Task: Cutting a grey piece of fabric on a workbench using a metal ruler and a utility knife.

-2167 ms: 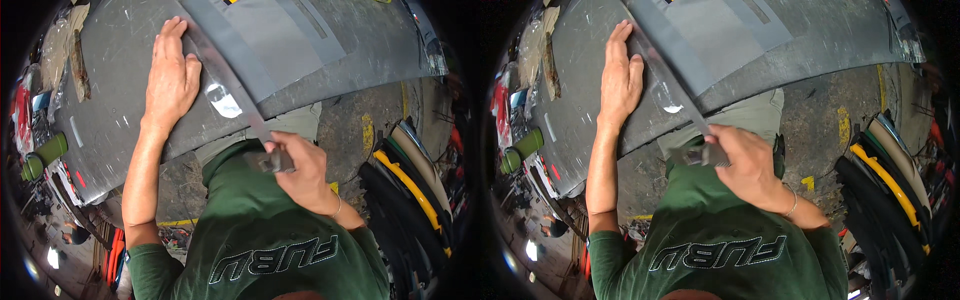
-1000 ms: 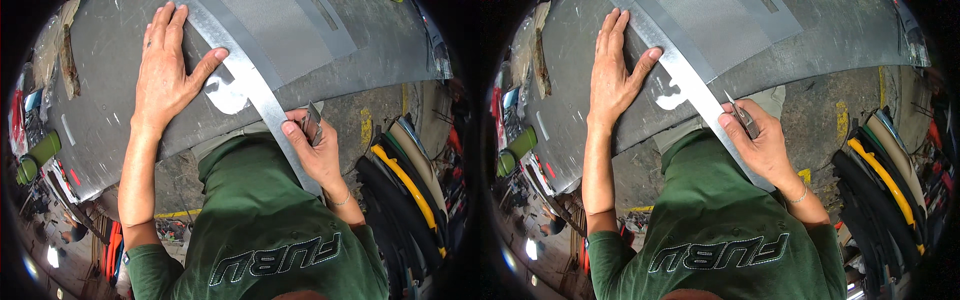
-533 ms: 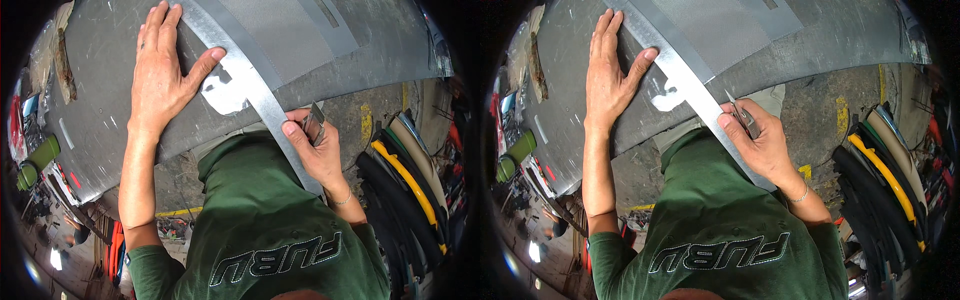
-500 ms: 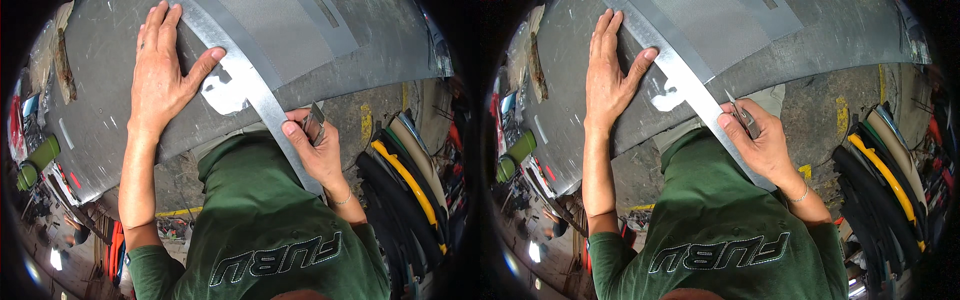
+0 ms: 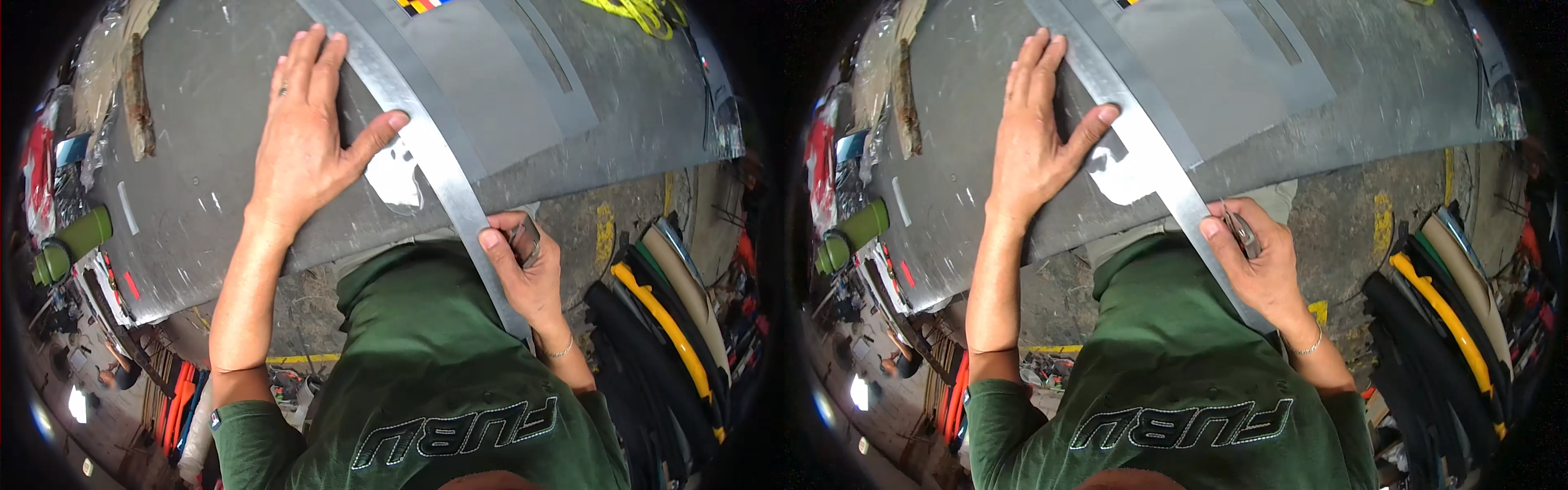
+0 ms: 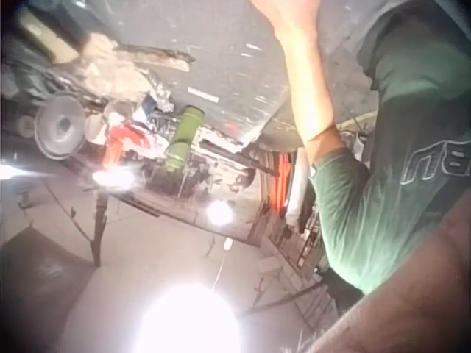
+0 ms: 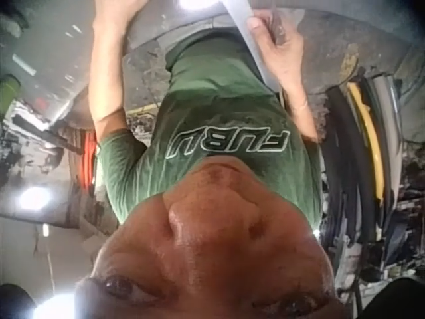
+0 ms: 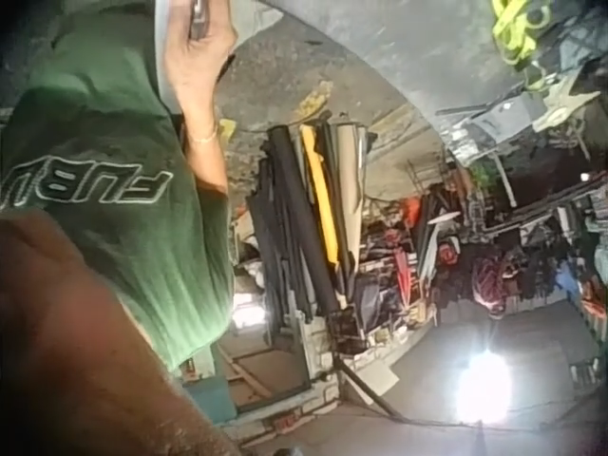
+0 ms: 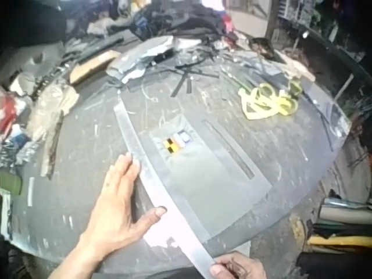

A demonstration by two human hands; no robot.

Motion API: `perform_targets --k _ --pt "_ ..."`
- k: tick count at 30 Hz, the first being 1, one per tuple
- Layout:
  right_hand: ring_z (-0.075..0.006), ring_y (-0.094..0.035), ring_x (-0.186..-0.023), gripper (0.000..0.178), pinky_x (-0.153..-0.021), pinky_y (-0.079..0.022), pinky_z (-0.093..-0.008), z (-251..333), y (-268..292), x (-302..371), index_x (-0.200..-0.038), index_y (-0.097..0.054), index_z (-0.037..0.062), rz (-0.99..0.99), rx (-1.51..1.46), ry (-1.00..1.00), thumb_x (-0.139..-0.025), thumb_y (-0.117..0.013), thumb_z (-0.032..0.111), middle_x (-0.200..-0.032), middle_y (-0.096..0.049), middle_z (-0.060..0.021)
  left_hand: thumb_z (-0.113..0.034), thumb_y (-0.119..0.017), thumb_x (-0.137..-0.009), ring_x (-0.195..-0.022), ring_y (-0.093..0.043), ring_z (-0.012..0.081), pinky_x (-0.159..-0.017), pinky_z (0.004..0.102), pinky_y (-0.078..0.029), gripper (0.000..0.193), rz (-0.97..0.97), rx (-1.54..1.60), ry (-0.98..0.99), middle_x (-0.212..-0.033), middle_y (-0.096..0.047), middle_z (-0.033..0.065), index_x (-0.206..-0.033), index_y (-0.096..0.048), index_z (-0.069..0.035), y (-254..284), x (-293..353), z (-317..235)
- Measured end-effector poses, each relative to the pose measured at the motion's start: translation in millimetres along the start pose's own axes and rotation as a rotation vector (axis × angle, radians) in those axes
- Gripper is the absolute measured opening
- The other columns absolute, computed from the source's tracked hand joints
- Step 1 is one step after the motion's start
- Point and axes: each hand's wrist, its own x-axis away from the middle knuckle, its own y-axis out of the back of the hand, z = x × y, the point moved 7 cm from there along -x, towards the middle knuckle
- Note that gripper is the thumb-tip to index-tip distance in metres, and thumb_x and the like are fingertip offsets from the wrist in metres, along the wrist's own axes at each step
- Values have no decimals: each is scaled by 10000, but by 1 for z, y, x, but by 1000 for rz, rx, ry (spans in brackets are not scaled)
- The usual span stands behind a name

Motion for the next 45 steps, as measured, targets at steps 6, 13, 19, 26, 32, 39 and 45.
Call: perform_targets --k 6,13,19,26,32,39,45 --pt "-10 -464 -723 132 -648 -366 -202 -5 -1 1 -1076 -664 -13 6 -18 -7 -1011 -687 100 -812 -604 64 -610 -762 -860 -1463 -390 470 -1238 568 -270 963 -3 39 9 -1534 -418 328 -1467 -465 76 0 3 2" --pt "-16 -496 -755 147 -679 -388 -199 -8 0 1 -1083 -666 -10 12 15 -24 -1016 -687 119 -844 -632 50 -530 -795 -857 -1514 -344 406 -1265 522 -239 924 9 66 51 -1603 -387 256 -1519 -447 11 1 2 2" --pt "-17 -509 -767 157 -689 -400 -199 -10 0 1 -1095 -661 -12 18 13 -31 -1015 -691 120 -861 -645 39 -523 -802 -852 -1519 -339 400 -1267 522 -236 923 14 67 58 -1602 -388 256 -1520 -449 7 1 1 3" --pt "-22 -531 -789 156 -710 -422 -202 -12 0 2 -1102 -661 -16 18 -1 -42 -1012 -693 107 -894 -662 25 -527 -802 -849 -1518 -342 399 -1269 522 -236 921 14 69 52 -1600 -394 252 -1519 -455 2 0 1 3" --pt "-26 -534 -792 156 -713 -424 -204 -9 0 2 -1108 -663 -20 19 -1 -50 -1011 -690 99 -904 -665 22 -534 -799 -851 -1517 -343 400 -1268 522 -241 917 8 61 53 -1600 -397 247 -1515 -461 2 -1 2 3" --pt "-21 -525 -789 150 -706 -416 -205 -2 0 1 -1097 -674 -24 19 7 -52 -1012 -682 99 -880 -656 35 -534 -790 -861 -1519 -337 410 -1259 526 -261 892 -9 77 38 -1597 -416 228 -1493 -483 16 3 1 2" --pt "-22 -514 -788 157 -707 -415 -207 -4 -4 -3 -1093 -687 -24 -4 -45 -25 -1016 -678 112 -874 -657 46 -553 -746 -878 -1511 -329 439 -1246 519 -279 952 177 -27 71 -1575 -391 293 -1490 -414 96 21 -18 -11"
